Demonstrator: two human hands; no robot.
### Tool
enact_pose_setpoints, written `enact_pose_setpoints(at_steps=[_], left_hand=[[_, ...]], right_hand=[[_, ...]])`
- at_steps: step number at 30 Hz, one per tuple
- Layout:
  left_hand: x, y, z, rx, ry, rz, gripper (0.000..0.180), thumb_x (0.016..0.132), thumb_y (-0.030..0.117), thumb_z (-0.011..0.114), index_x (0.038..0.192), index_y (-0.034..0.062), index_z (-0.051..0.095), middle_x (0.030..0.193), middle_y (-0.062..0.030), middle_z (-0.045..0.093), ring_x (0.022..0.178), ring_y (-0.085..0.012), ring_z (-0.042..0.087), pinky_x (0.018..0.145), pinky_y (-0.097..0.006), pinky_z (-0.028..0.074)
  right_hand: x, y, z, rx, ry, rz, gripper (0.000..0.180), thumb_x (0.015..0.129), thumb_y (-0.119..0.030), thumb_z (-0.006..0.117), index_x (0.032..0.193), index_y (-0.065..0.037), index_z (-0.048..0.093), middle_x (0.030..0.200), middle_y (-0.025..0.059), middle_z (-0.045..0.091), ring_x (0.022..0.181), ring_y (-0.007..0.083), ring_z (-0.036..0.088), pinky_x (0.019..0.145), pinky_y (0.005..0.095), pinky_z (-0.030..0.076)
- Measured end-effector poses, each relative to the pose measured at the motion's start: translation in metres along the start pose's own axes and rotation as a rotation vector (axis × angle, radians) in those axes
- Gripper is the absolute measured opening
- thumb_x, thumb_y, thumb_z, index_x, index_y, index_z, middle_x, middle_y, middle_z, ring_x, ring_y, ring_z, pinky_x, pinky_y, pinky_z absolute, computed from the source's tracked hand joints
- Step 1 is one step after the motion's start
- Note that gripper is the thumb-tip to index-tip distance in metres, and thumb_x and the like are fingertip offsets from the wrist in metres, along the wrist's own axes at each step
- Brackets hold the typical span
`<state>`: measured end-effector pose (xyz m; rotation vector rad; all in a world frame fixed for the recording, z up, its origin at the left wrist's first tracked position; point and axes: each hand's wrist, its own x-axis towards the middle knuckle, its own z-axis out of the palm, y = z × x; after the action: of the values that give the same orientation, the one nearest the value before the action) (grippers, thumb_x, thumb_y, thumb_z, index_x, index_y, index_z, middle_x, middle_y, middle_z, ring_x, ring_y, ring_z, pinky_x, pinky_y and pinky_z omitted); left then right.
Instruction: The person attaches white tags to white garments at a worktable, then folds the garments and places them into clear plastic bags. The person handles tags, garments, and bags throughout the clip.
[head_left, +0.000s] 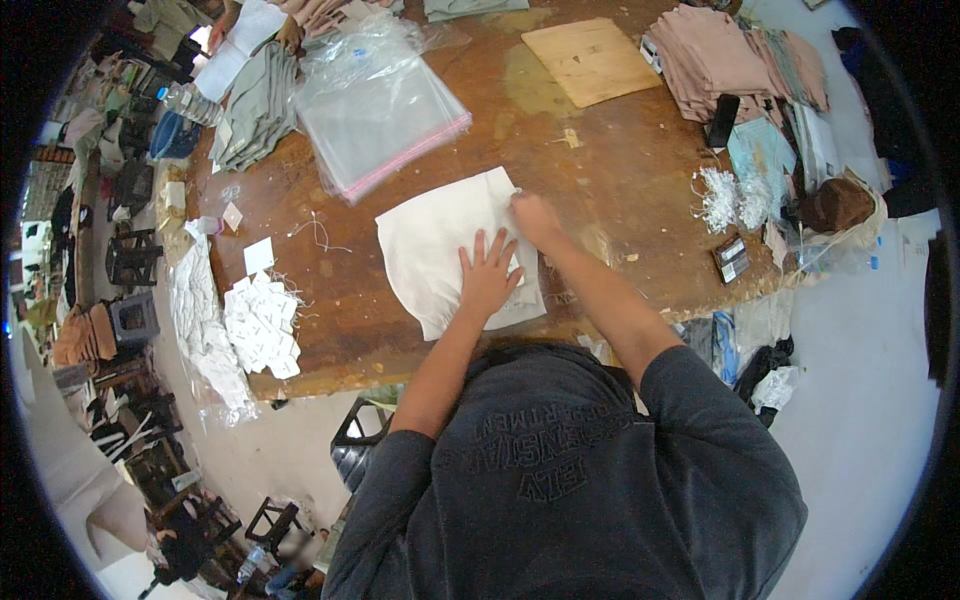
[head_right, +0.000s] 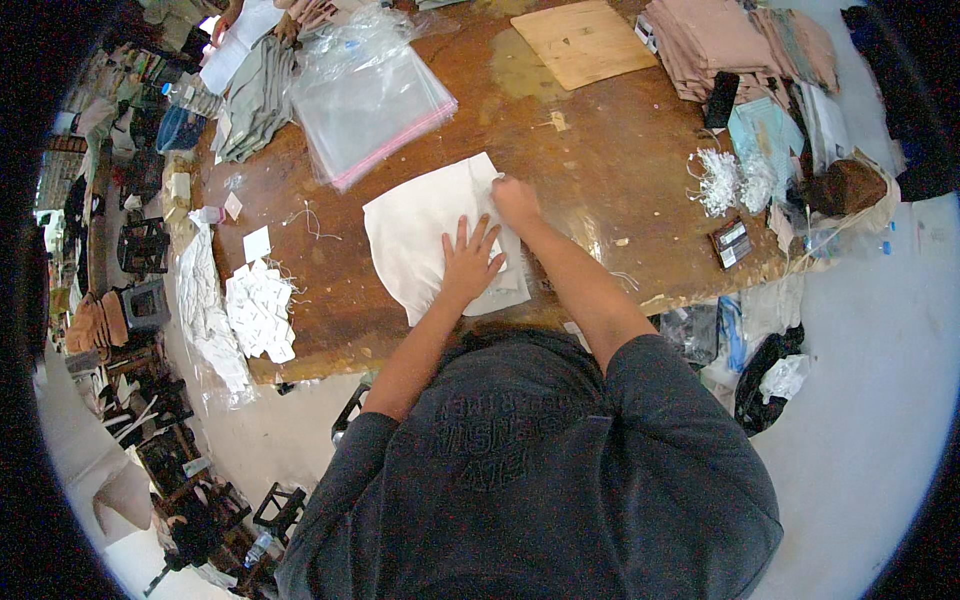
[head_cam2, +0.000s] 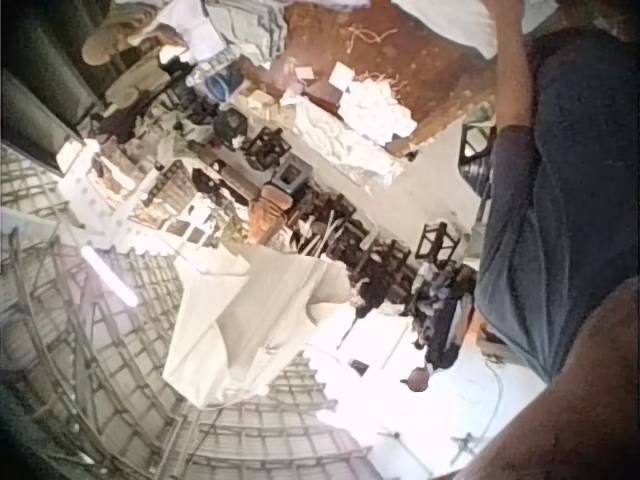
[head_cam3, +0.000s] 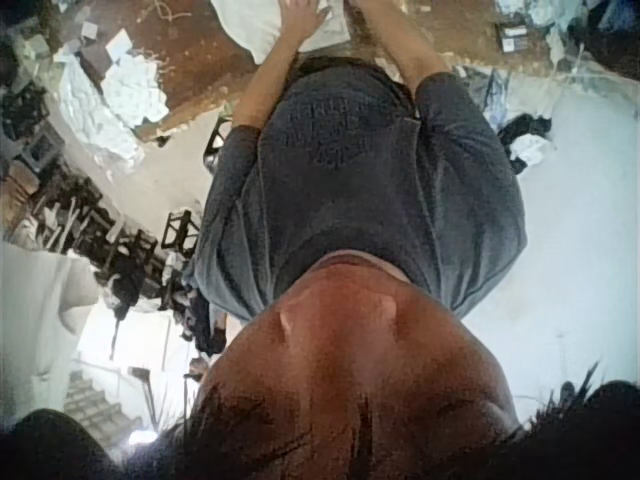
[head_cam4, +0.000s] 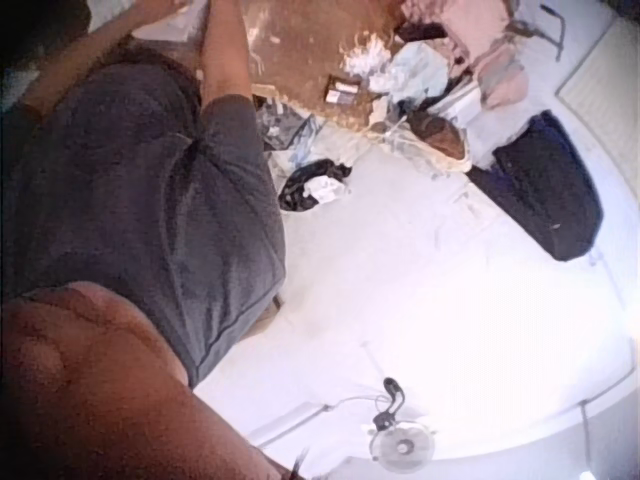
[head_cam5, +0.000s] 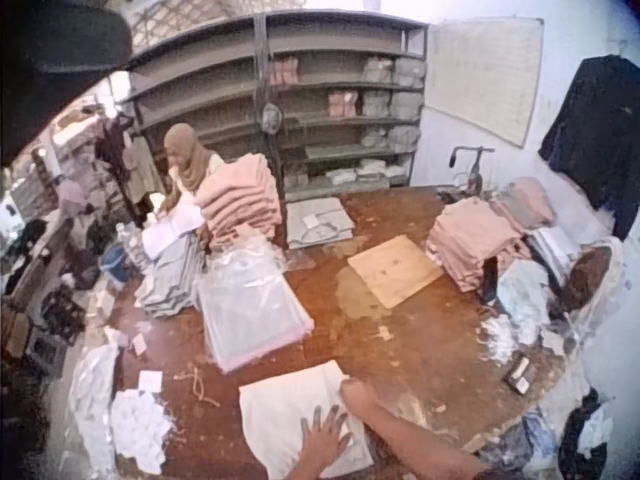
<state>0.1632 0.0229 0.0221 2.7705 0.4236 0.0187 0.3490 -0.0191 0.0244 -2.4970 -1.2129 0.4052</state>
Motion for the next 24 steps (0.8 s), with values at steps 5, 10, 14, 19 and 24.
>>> enact_pose_setpoints(at_steps=[5,10,14,19,24], left_hand=[[0.001,-0.001,0.005,0.01,-0.001,-0.003,0.057,0.095,0.048,0.046,0.144,0.0177,0.041,0.158,-0.0053,0.021,0.145,-0.039,0.011,0.106,-0.071,0.017],[0.001,0.001,0.005,0.009,0.002,-0.012,0.057,0.095,0.047,0.047,0.143,0.0169,0.042,0.157,-0.0041,0.022,0.145,-0.0382,0.012,0.107,-0.07,0.017],[0.001,-0.001,0.005,-0.002,0.0,-0.006,0.058,0.095,0.047,0.047,0.143,0.0162,0.042,0.158,-0.0043,0.021,0.145,-0.0384,0.012,0.107,-0.07,0.017],[0.001,-0.001,0.006,0.0,0.0,-0.004,0.058,0.095,0.048,0.047,0.143,0.0157,0.042,0.158,-0.0045,0.02,0.145,-0.0387,0.012,0.107,-0.069,0.016],[0.001,-0.002,0.006,-0.003,-0.025,-0.011,0.058,0.095,0.048,0.048,0.143,0.016,0.042,0.158,-0.0042,0.02,0.145,-0.0391,0.012,0.107,-0.069,0.016]], right_hand=[[0.012,0.008,-0.016,0.135,0.114,-0.068,0.019,0.084,-0.023,0.063,0.087,-0.004,0.066,0.092,0.0183,0.067,0.086,0.037,0.064,0.076,0.047,0.052],[0.012,0.005,-0.026,0.013,-0.127,0.043,0.024,0.084,-0.029,0.062,0.088,-0.005,0.065,0.095,0.0187,0.067,0.093,0.0346,0.065,0.078,0.0475,0.053],[0.008,0.003,-0.026,0.098,0.082,0.076,0.026,0.084,-0.031,0.059,0.089,-0.006,0.066,0.093,0.0188,0.067,0.09,0.0364,0.066,0.074,0.0482,0.054],[0.014,0.008,-0.028,-0.079,-0.045,0.115,0.029,0.087,-0.035,0.059,0.088,-0.006,0.067,0.084,0.019,0.067,0.086,0.0363,0.068,0.074,0.0475,0.055],[0.019,0.02,-0.024,0.24,0.165,0.258,0.03,0.087,-0.034,0.062,0.09,-0.005,0.068,0.085,0.0183,0.069,0.086,0.0349,0.068,0.078,0.0441,0.054]])
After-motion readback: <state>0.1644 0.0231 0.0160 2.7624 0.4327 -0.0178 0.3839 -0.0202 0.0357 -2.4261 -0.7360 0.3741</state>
